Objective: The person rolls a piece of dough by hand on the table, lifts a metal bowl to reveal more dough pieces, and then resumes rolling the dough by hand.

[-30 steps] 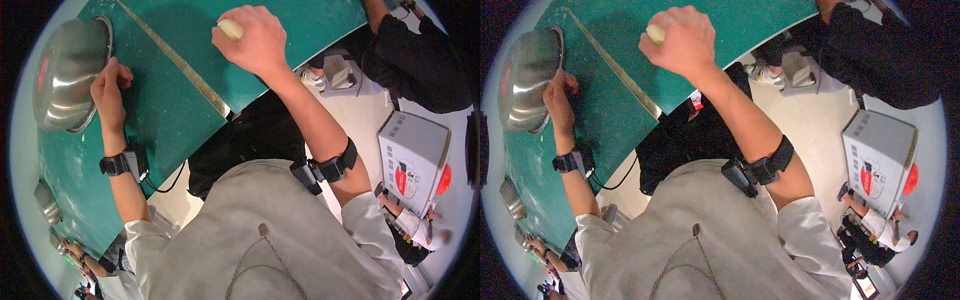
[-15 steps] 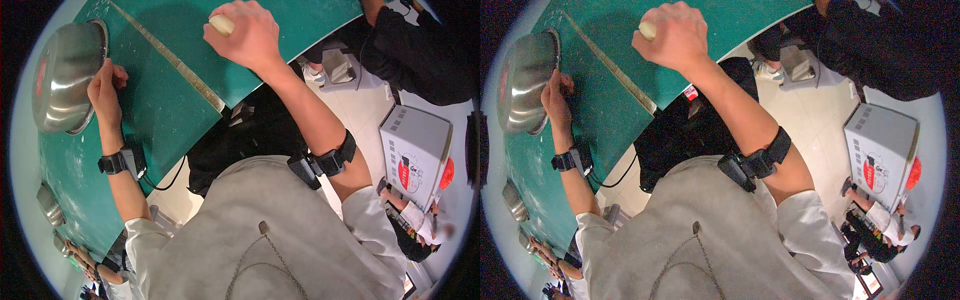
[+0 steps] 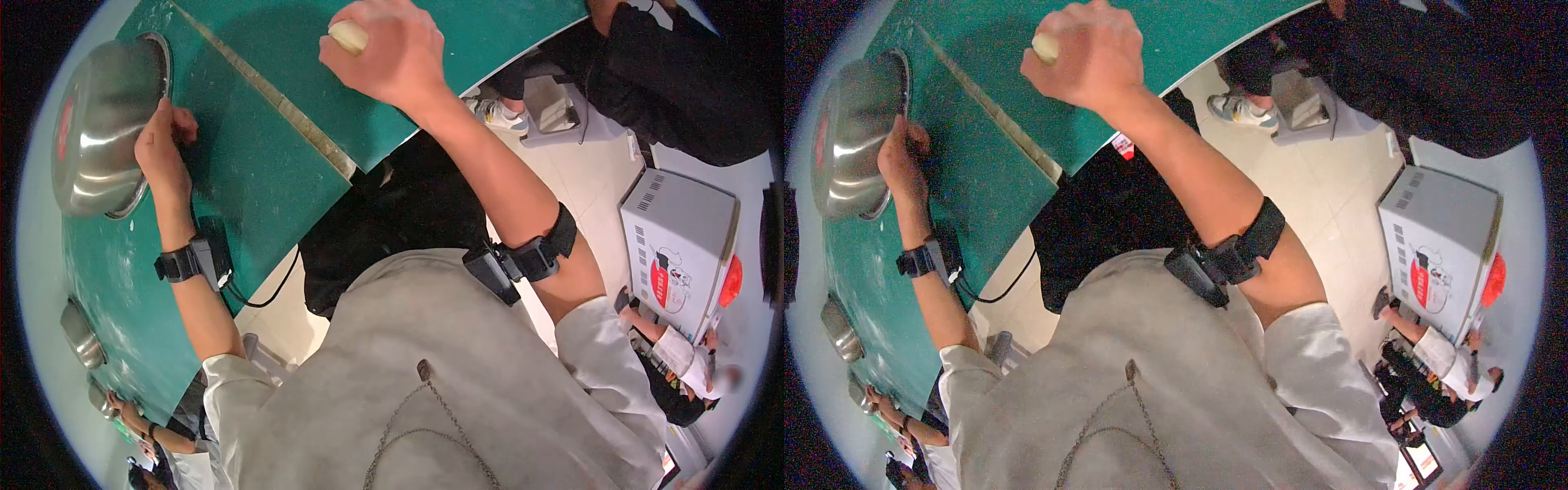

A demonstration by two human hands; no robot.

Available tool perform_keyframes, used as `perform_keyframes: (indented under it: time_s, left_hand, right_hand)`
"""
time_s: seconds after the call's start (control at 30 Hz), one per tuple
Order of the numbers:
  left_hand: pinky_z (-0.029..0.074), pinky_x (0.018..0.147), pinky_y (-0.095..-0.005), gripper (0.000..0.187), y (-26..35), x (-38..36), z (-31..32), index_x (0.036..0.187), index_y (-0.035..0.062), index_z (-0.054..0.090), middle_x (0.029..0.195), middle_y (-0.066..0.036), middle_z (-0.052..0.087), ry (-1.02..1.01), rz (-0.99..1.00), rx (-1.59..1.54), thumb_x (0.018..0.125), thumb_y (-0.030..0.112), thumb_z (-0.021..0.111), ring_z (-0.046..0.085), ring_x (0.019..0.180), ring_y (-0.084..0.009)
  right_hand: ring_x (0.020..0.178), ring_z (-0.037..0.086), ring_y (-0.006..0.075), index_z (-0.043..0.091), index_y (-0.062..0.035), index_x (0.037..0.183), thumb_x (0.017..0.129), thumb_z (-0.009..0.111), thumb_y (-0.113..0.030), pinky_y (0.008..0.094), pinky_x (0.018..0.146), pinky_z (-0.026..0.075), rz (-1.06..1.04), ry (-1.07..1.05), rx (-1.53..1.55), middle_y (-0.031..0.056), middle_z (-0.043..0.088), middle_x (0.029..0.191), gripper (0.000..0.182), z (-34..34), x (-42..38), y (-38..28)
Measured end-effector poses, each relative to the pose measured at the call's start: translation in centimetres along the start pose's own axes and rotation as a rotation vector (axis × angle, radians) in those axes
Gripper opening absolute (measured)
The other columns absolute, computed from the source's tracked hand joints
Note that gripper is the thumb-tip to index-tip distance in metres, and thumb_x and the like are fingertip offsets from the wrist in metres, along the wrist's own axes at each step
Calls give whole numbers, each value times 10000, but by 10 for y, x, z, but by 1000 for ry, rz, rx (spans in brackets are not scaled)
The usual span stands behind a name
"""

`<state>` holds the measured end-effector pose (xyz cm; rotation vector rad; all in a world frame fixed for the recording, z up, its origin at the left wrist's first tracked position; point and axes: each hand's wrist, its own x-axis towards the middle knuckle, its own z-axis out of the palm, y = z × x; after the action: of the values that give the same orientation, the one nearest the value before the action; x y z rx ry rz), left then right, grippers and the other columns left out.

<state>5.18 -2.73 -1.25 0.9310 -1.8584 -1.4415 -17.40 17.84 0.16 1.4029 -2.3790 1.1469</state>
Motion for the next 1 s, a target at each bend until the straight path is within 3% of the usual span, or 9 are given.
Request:
perform_keyframes:
  time_s: [1.0]
  left_hand:
    - [406, 653, -256, 376, -10, 4, -4, 779, 28, 604, 797, -51, 613, -24, 57, -56, 1065, 261, 527, 527, 702, -122]
  right_hand:
    - [899, 612, 357, 699, -67, 875, 807, 701, -287, 479, 773, 483, -18, 3, -6, 136, 663, 886, 231, 0, 1, 1]
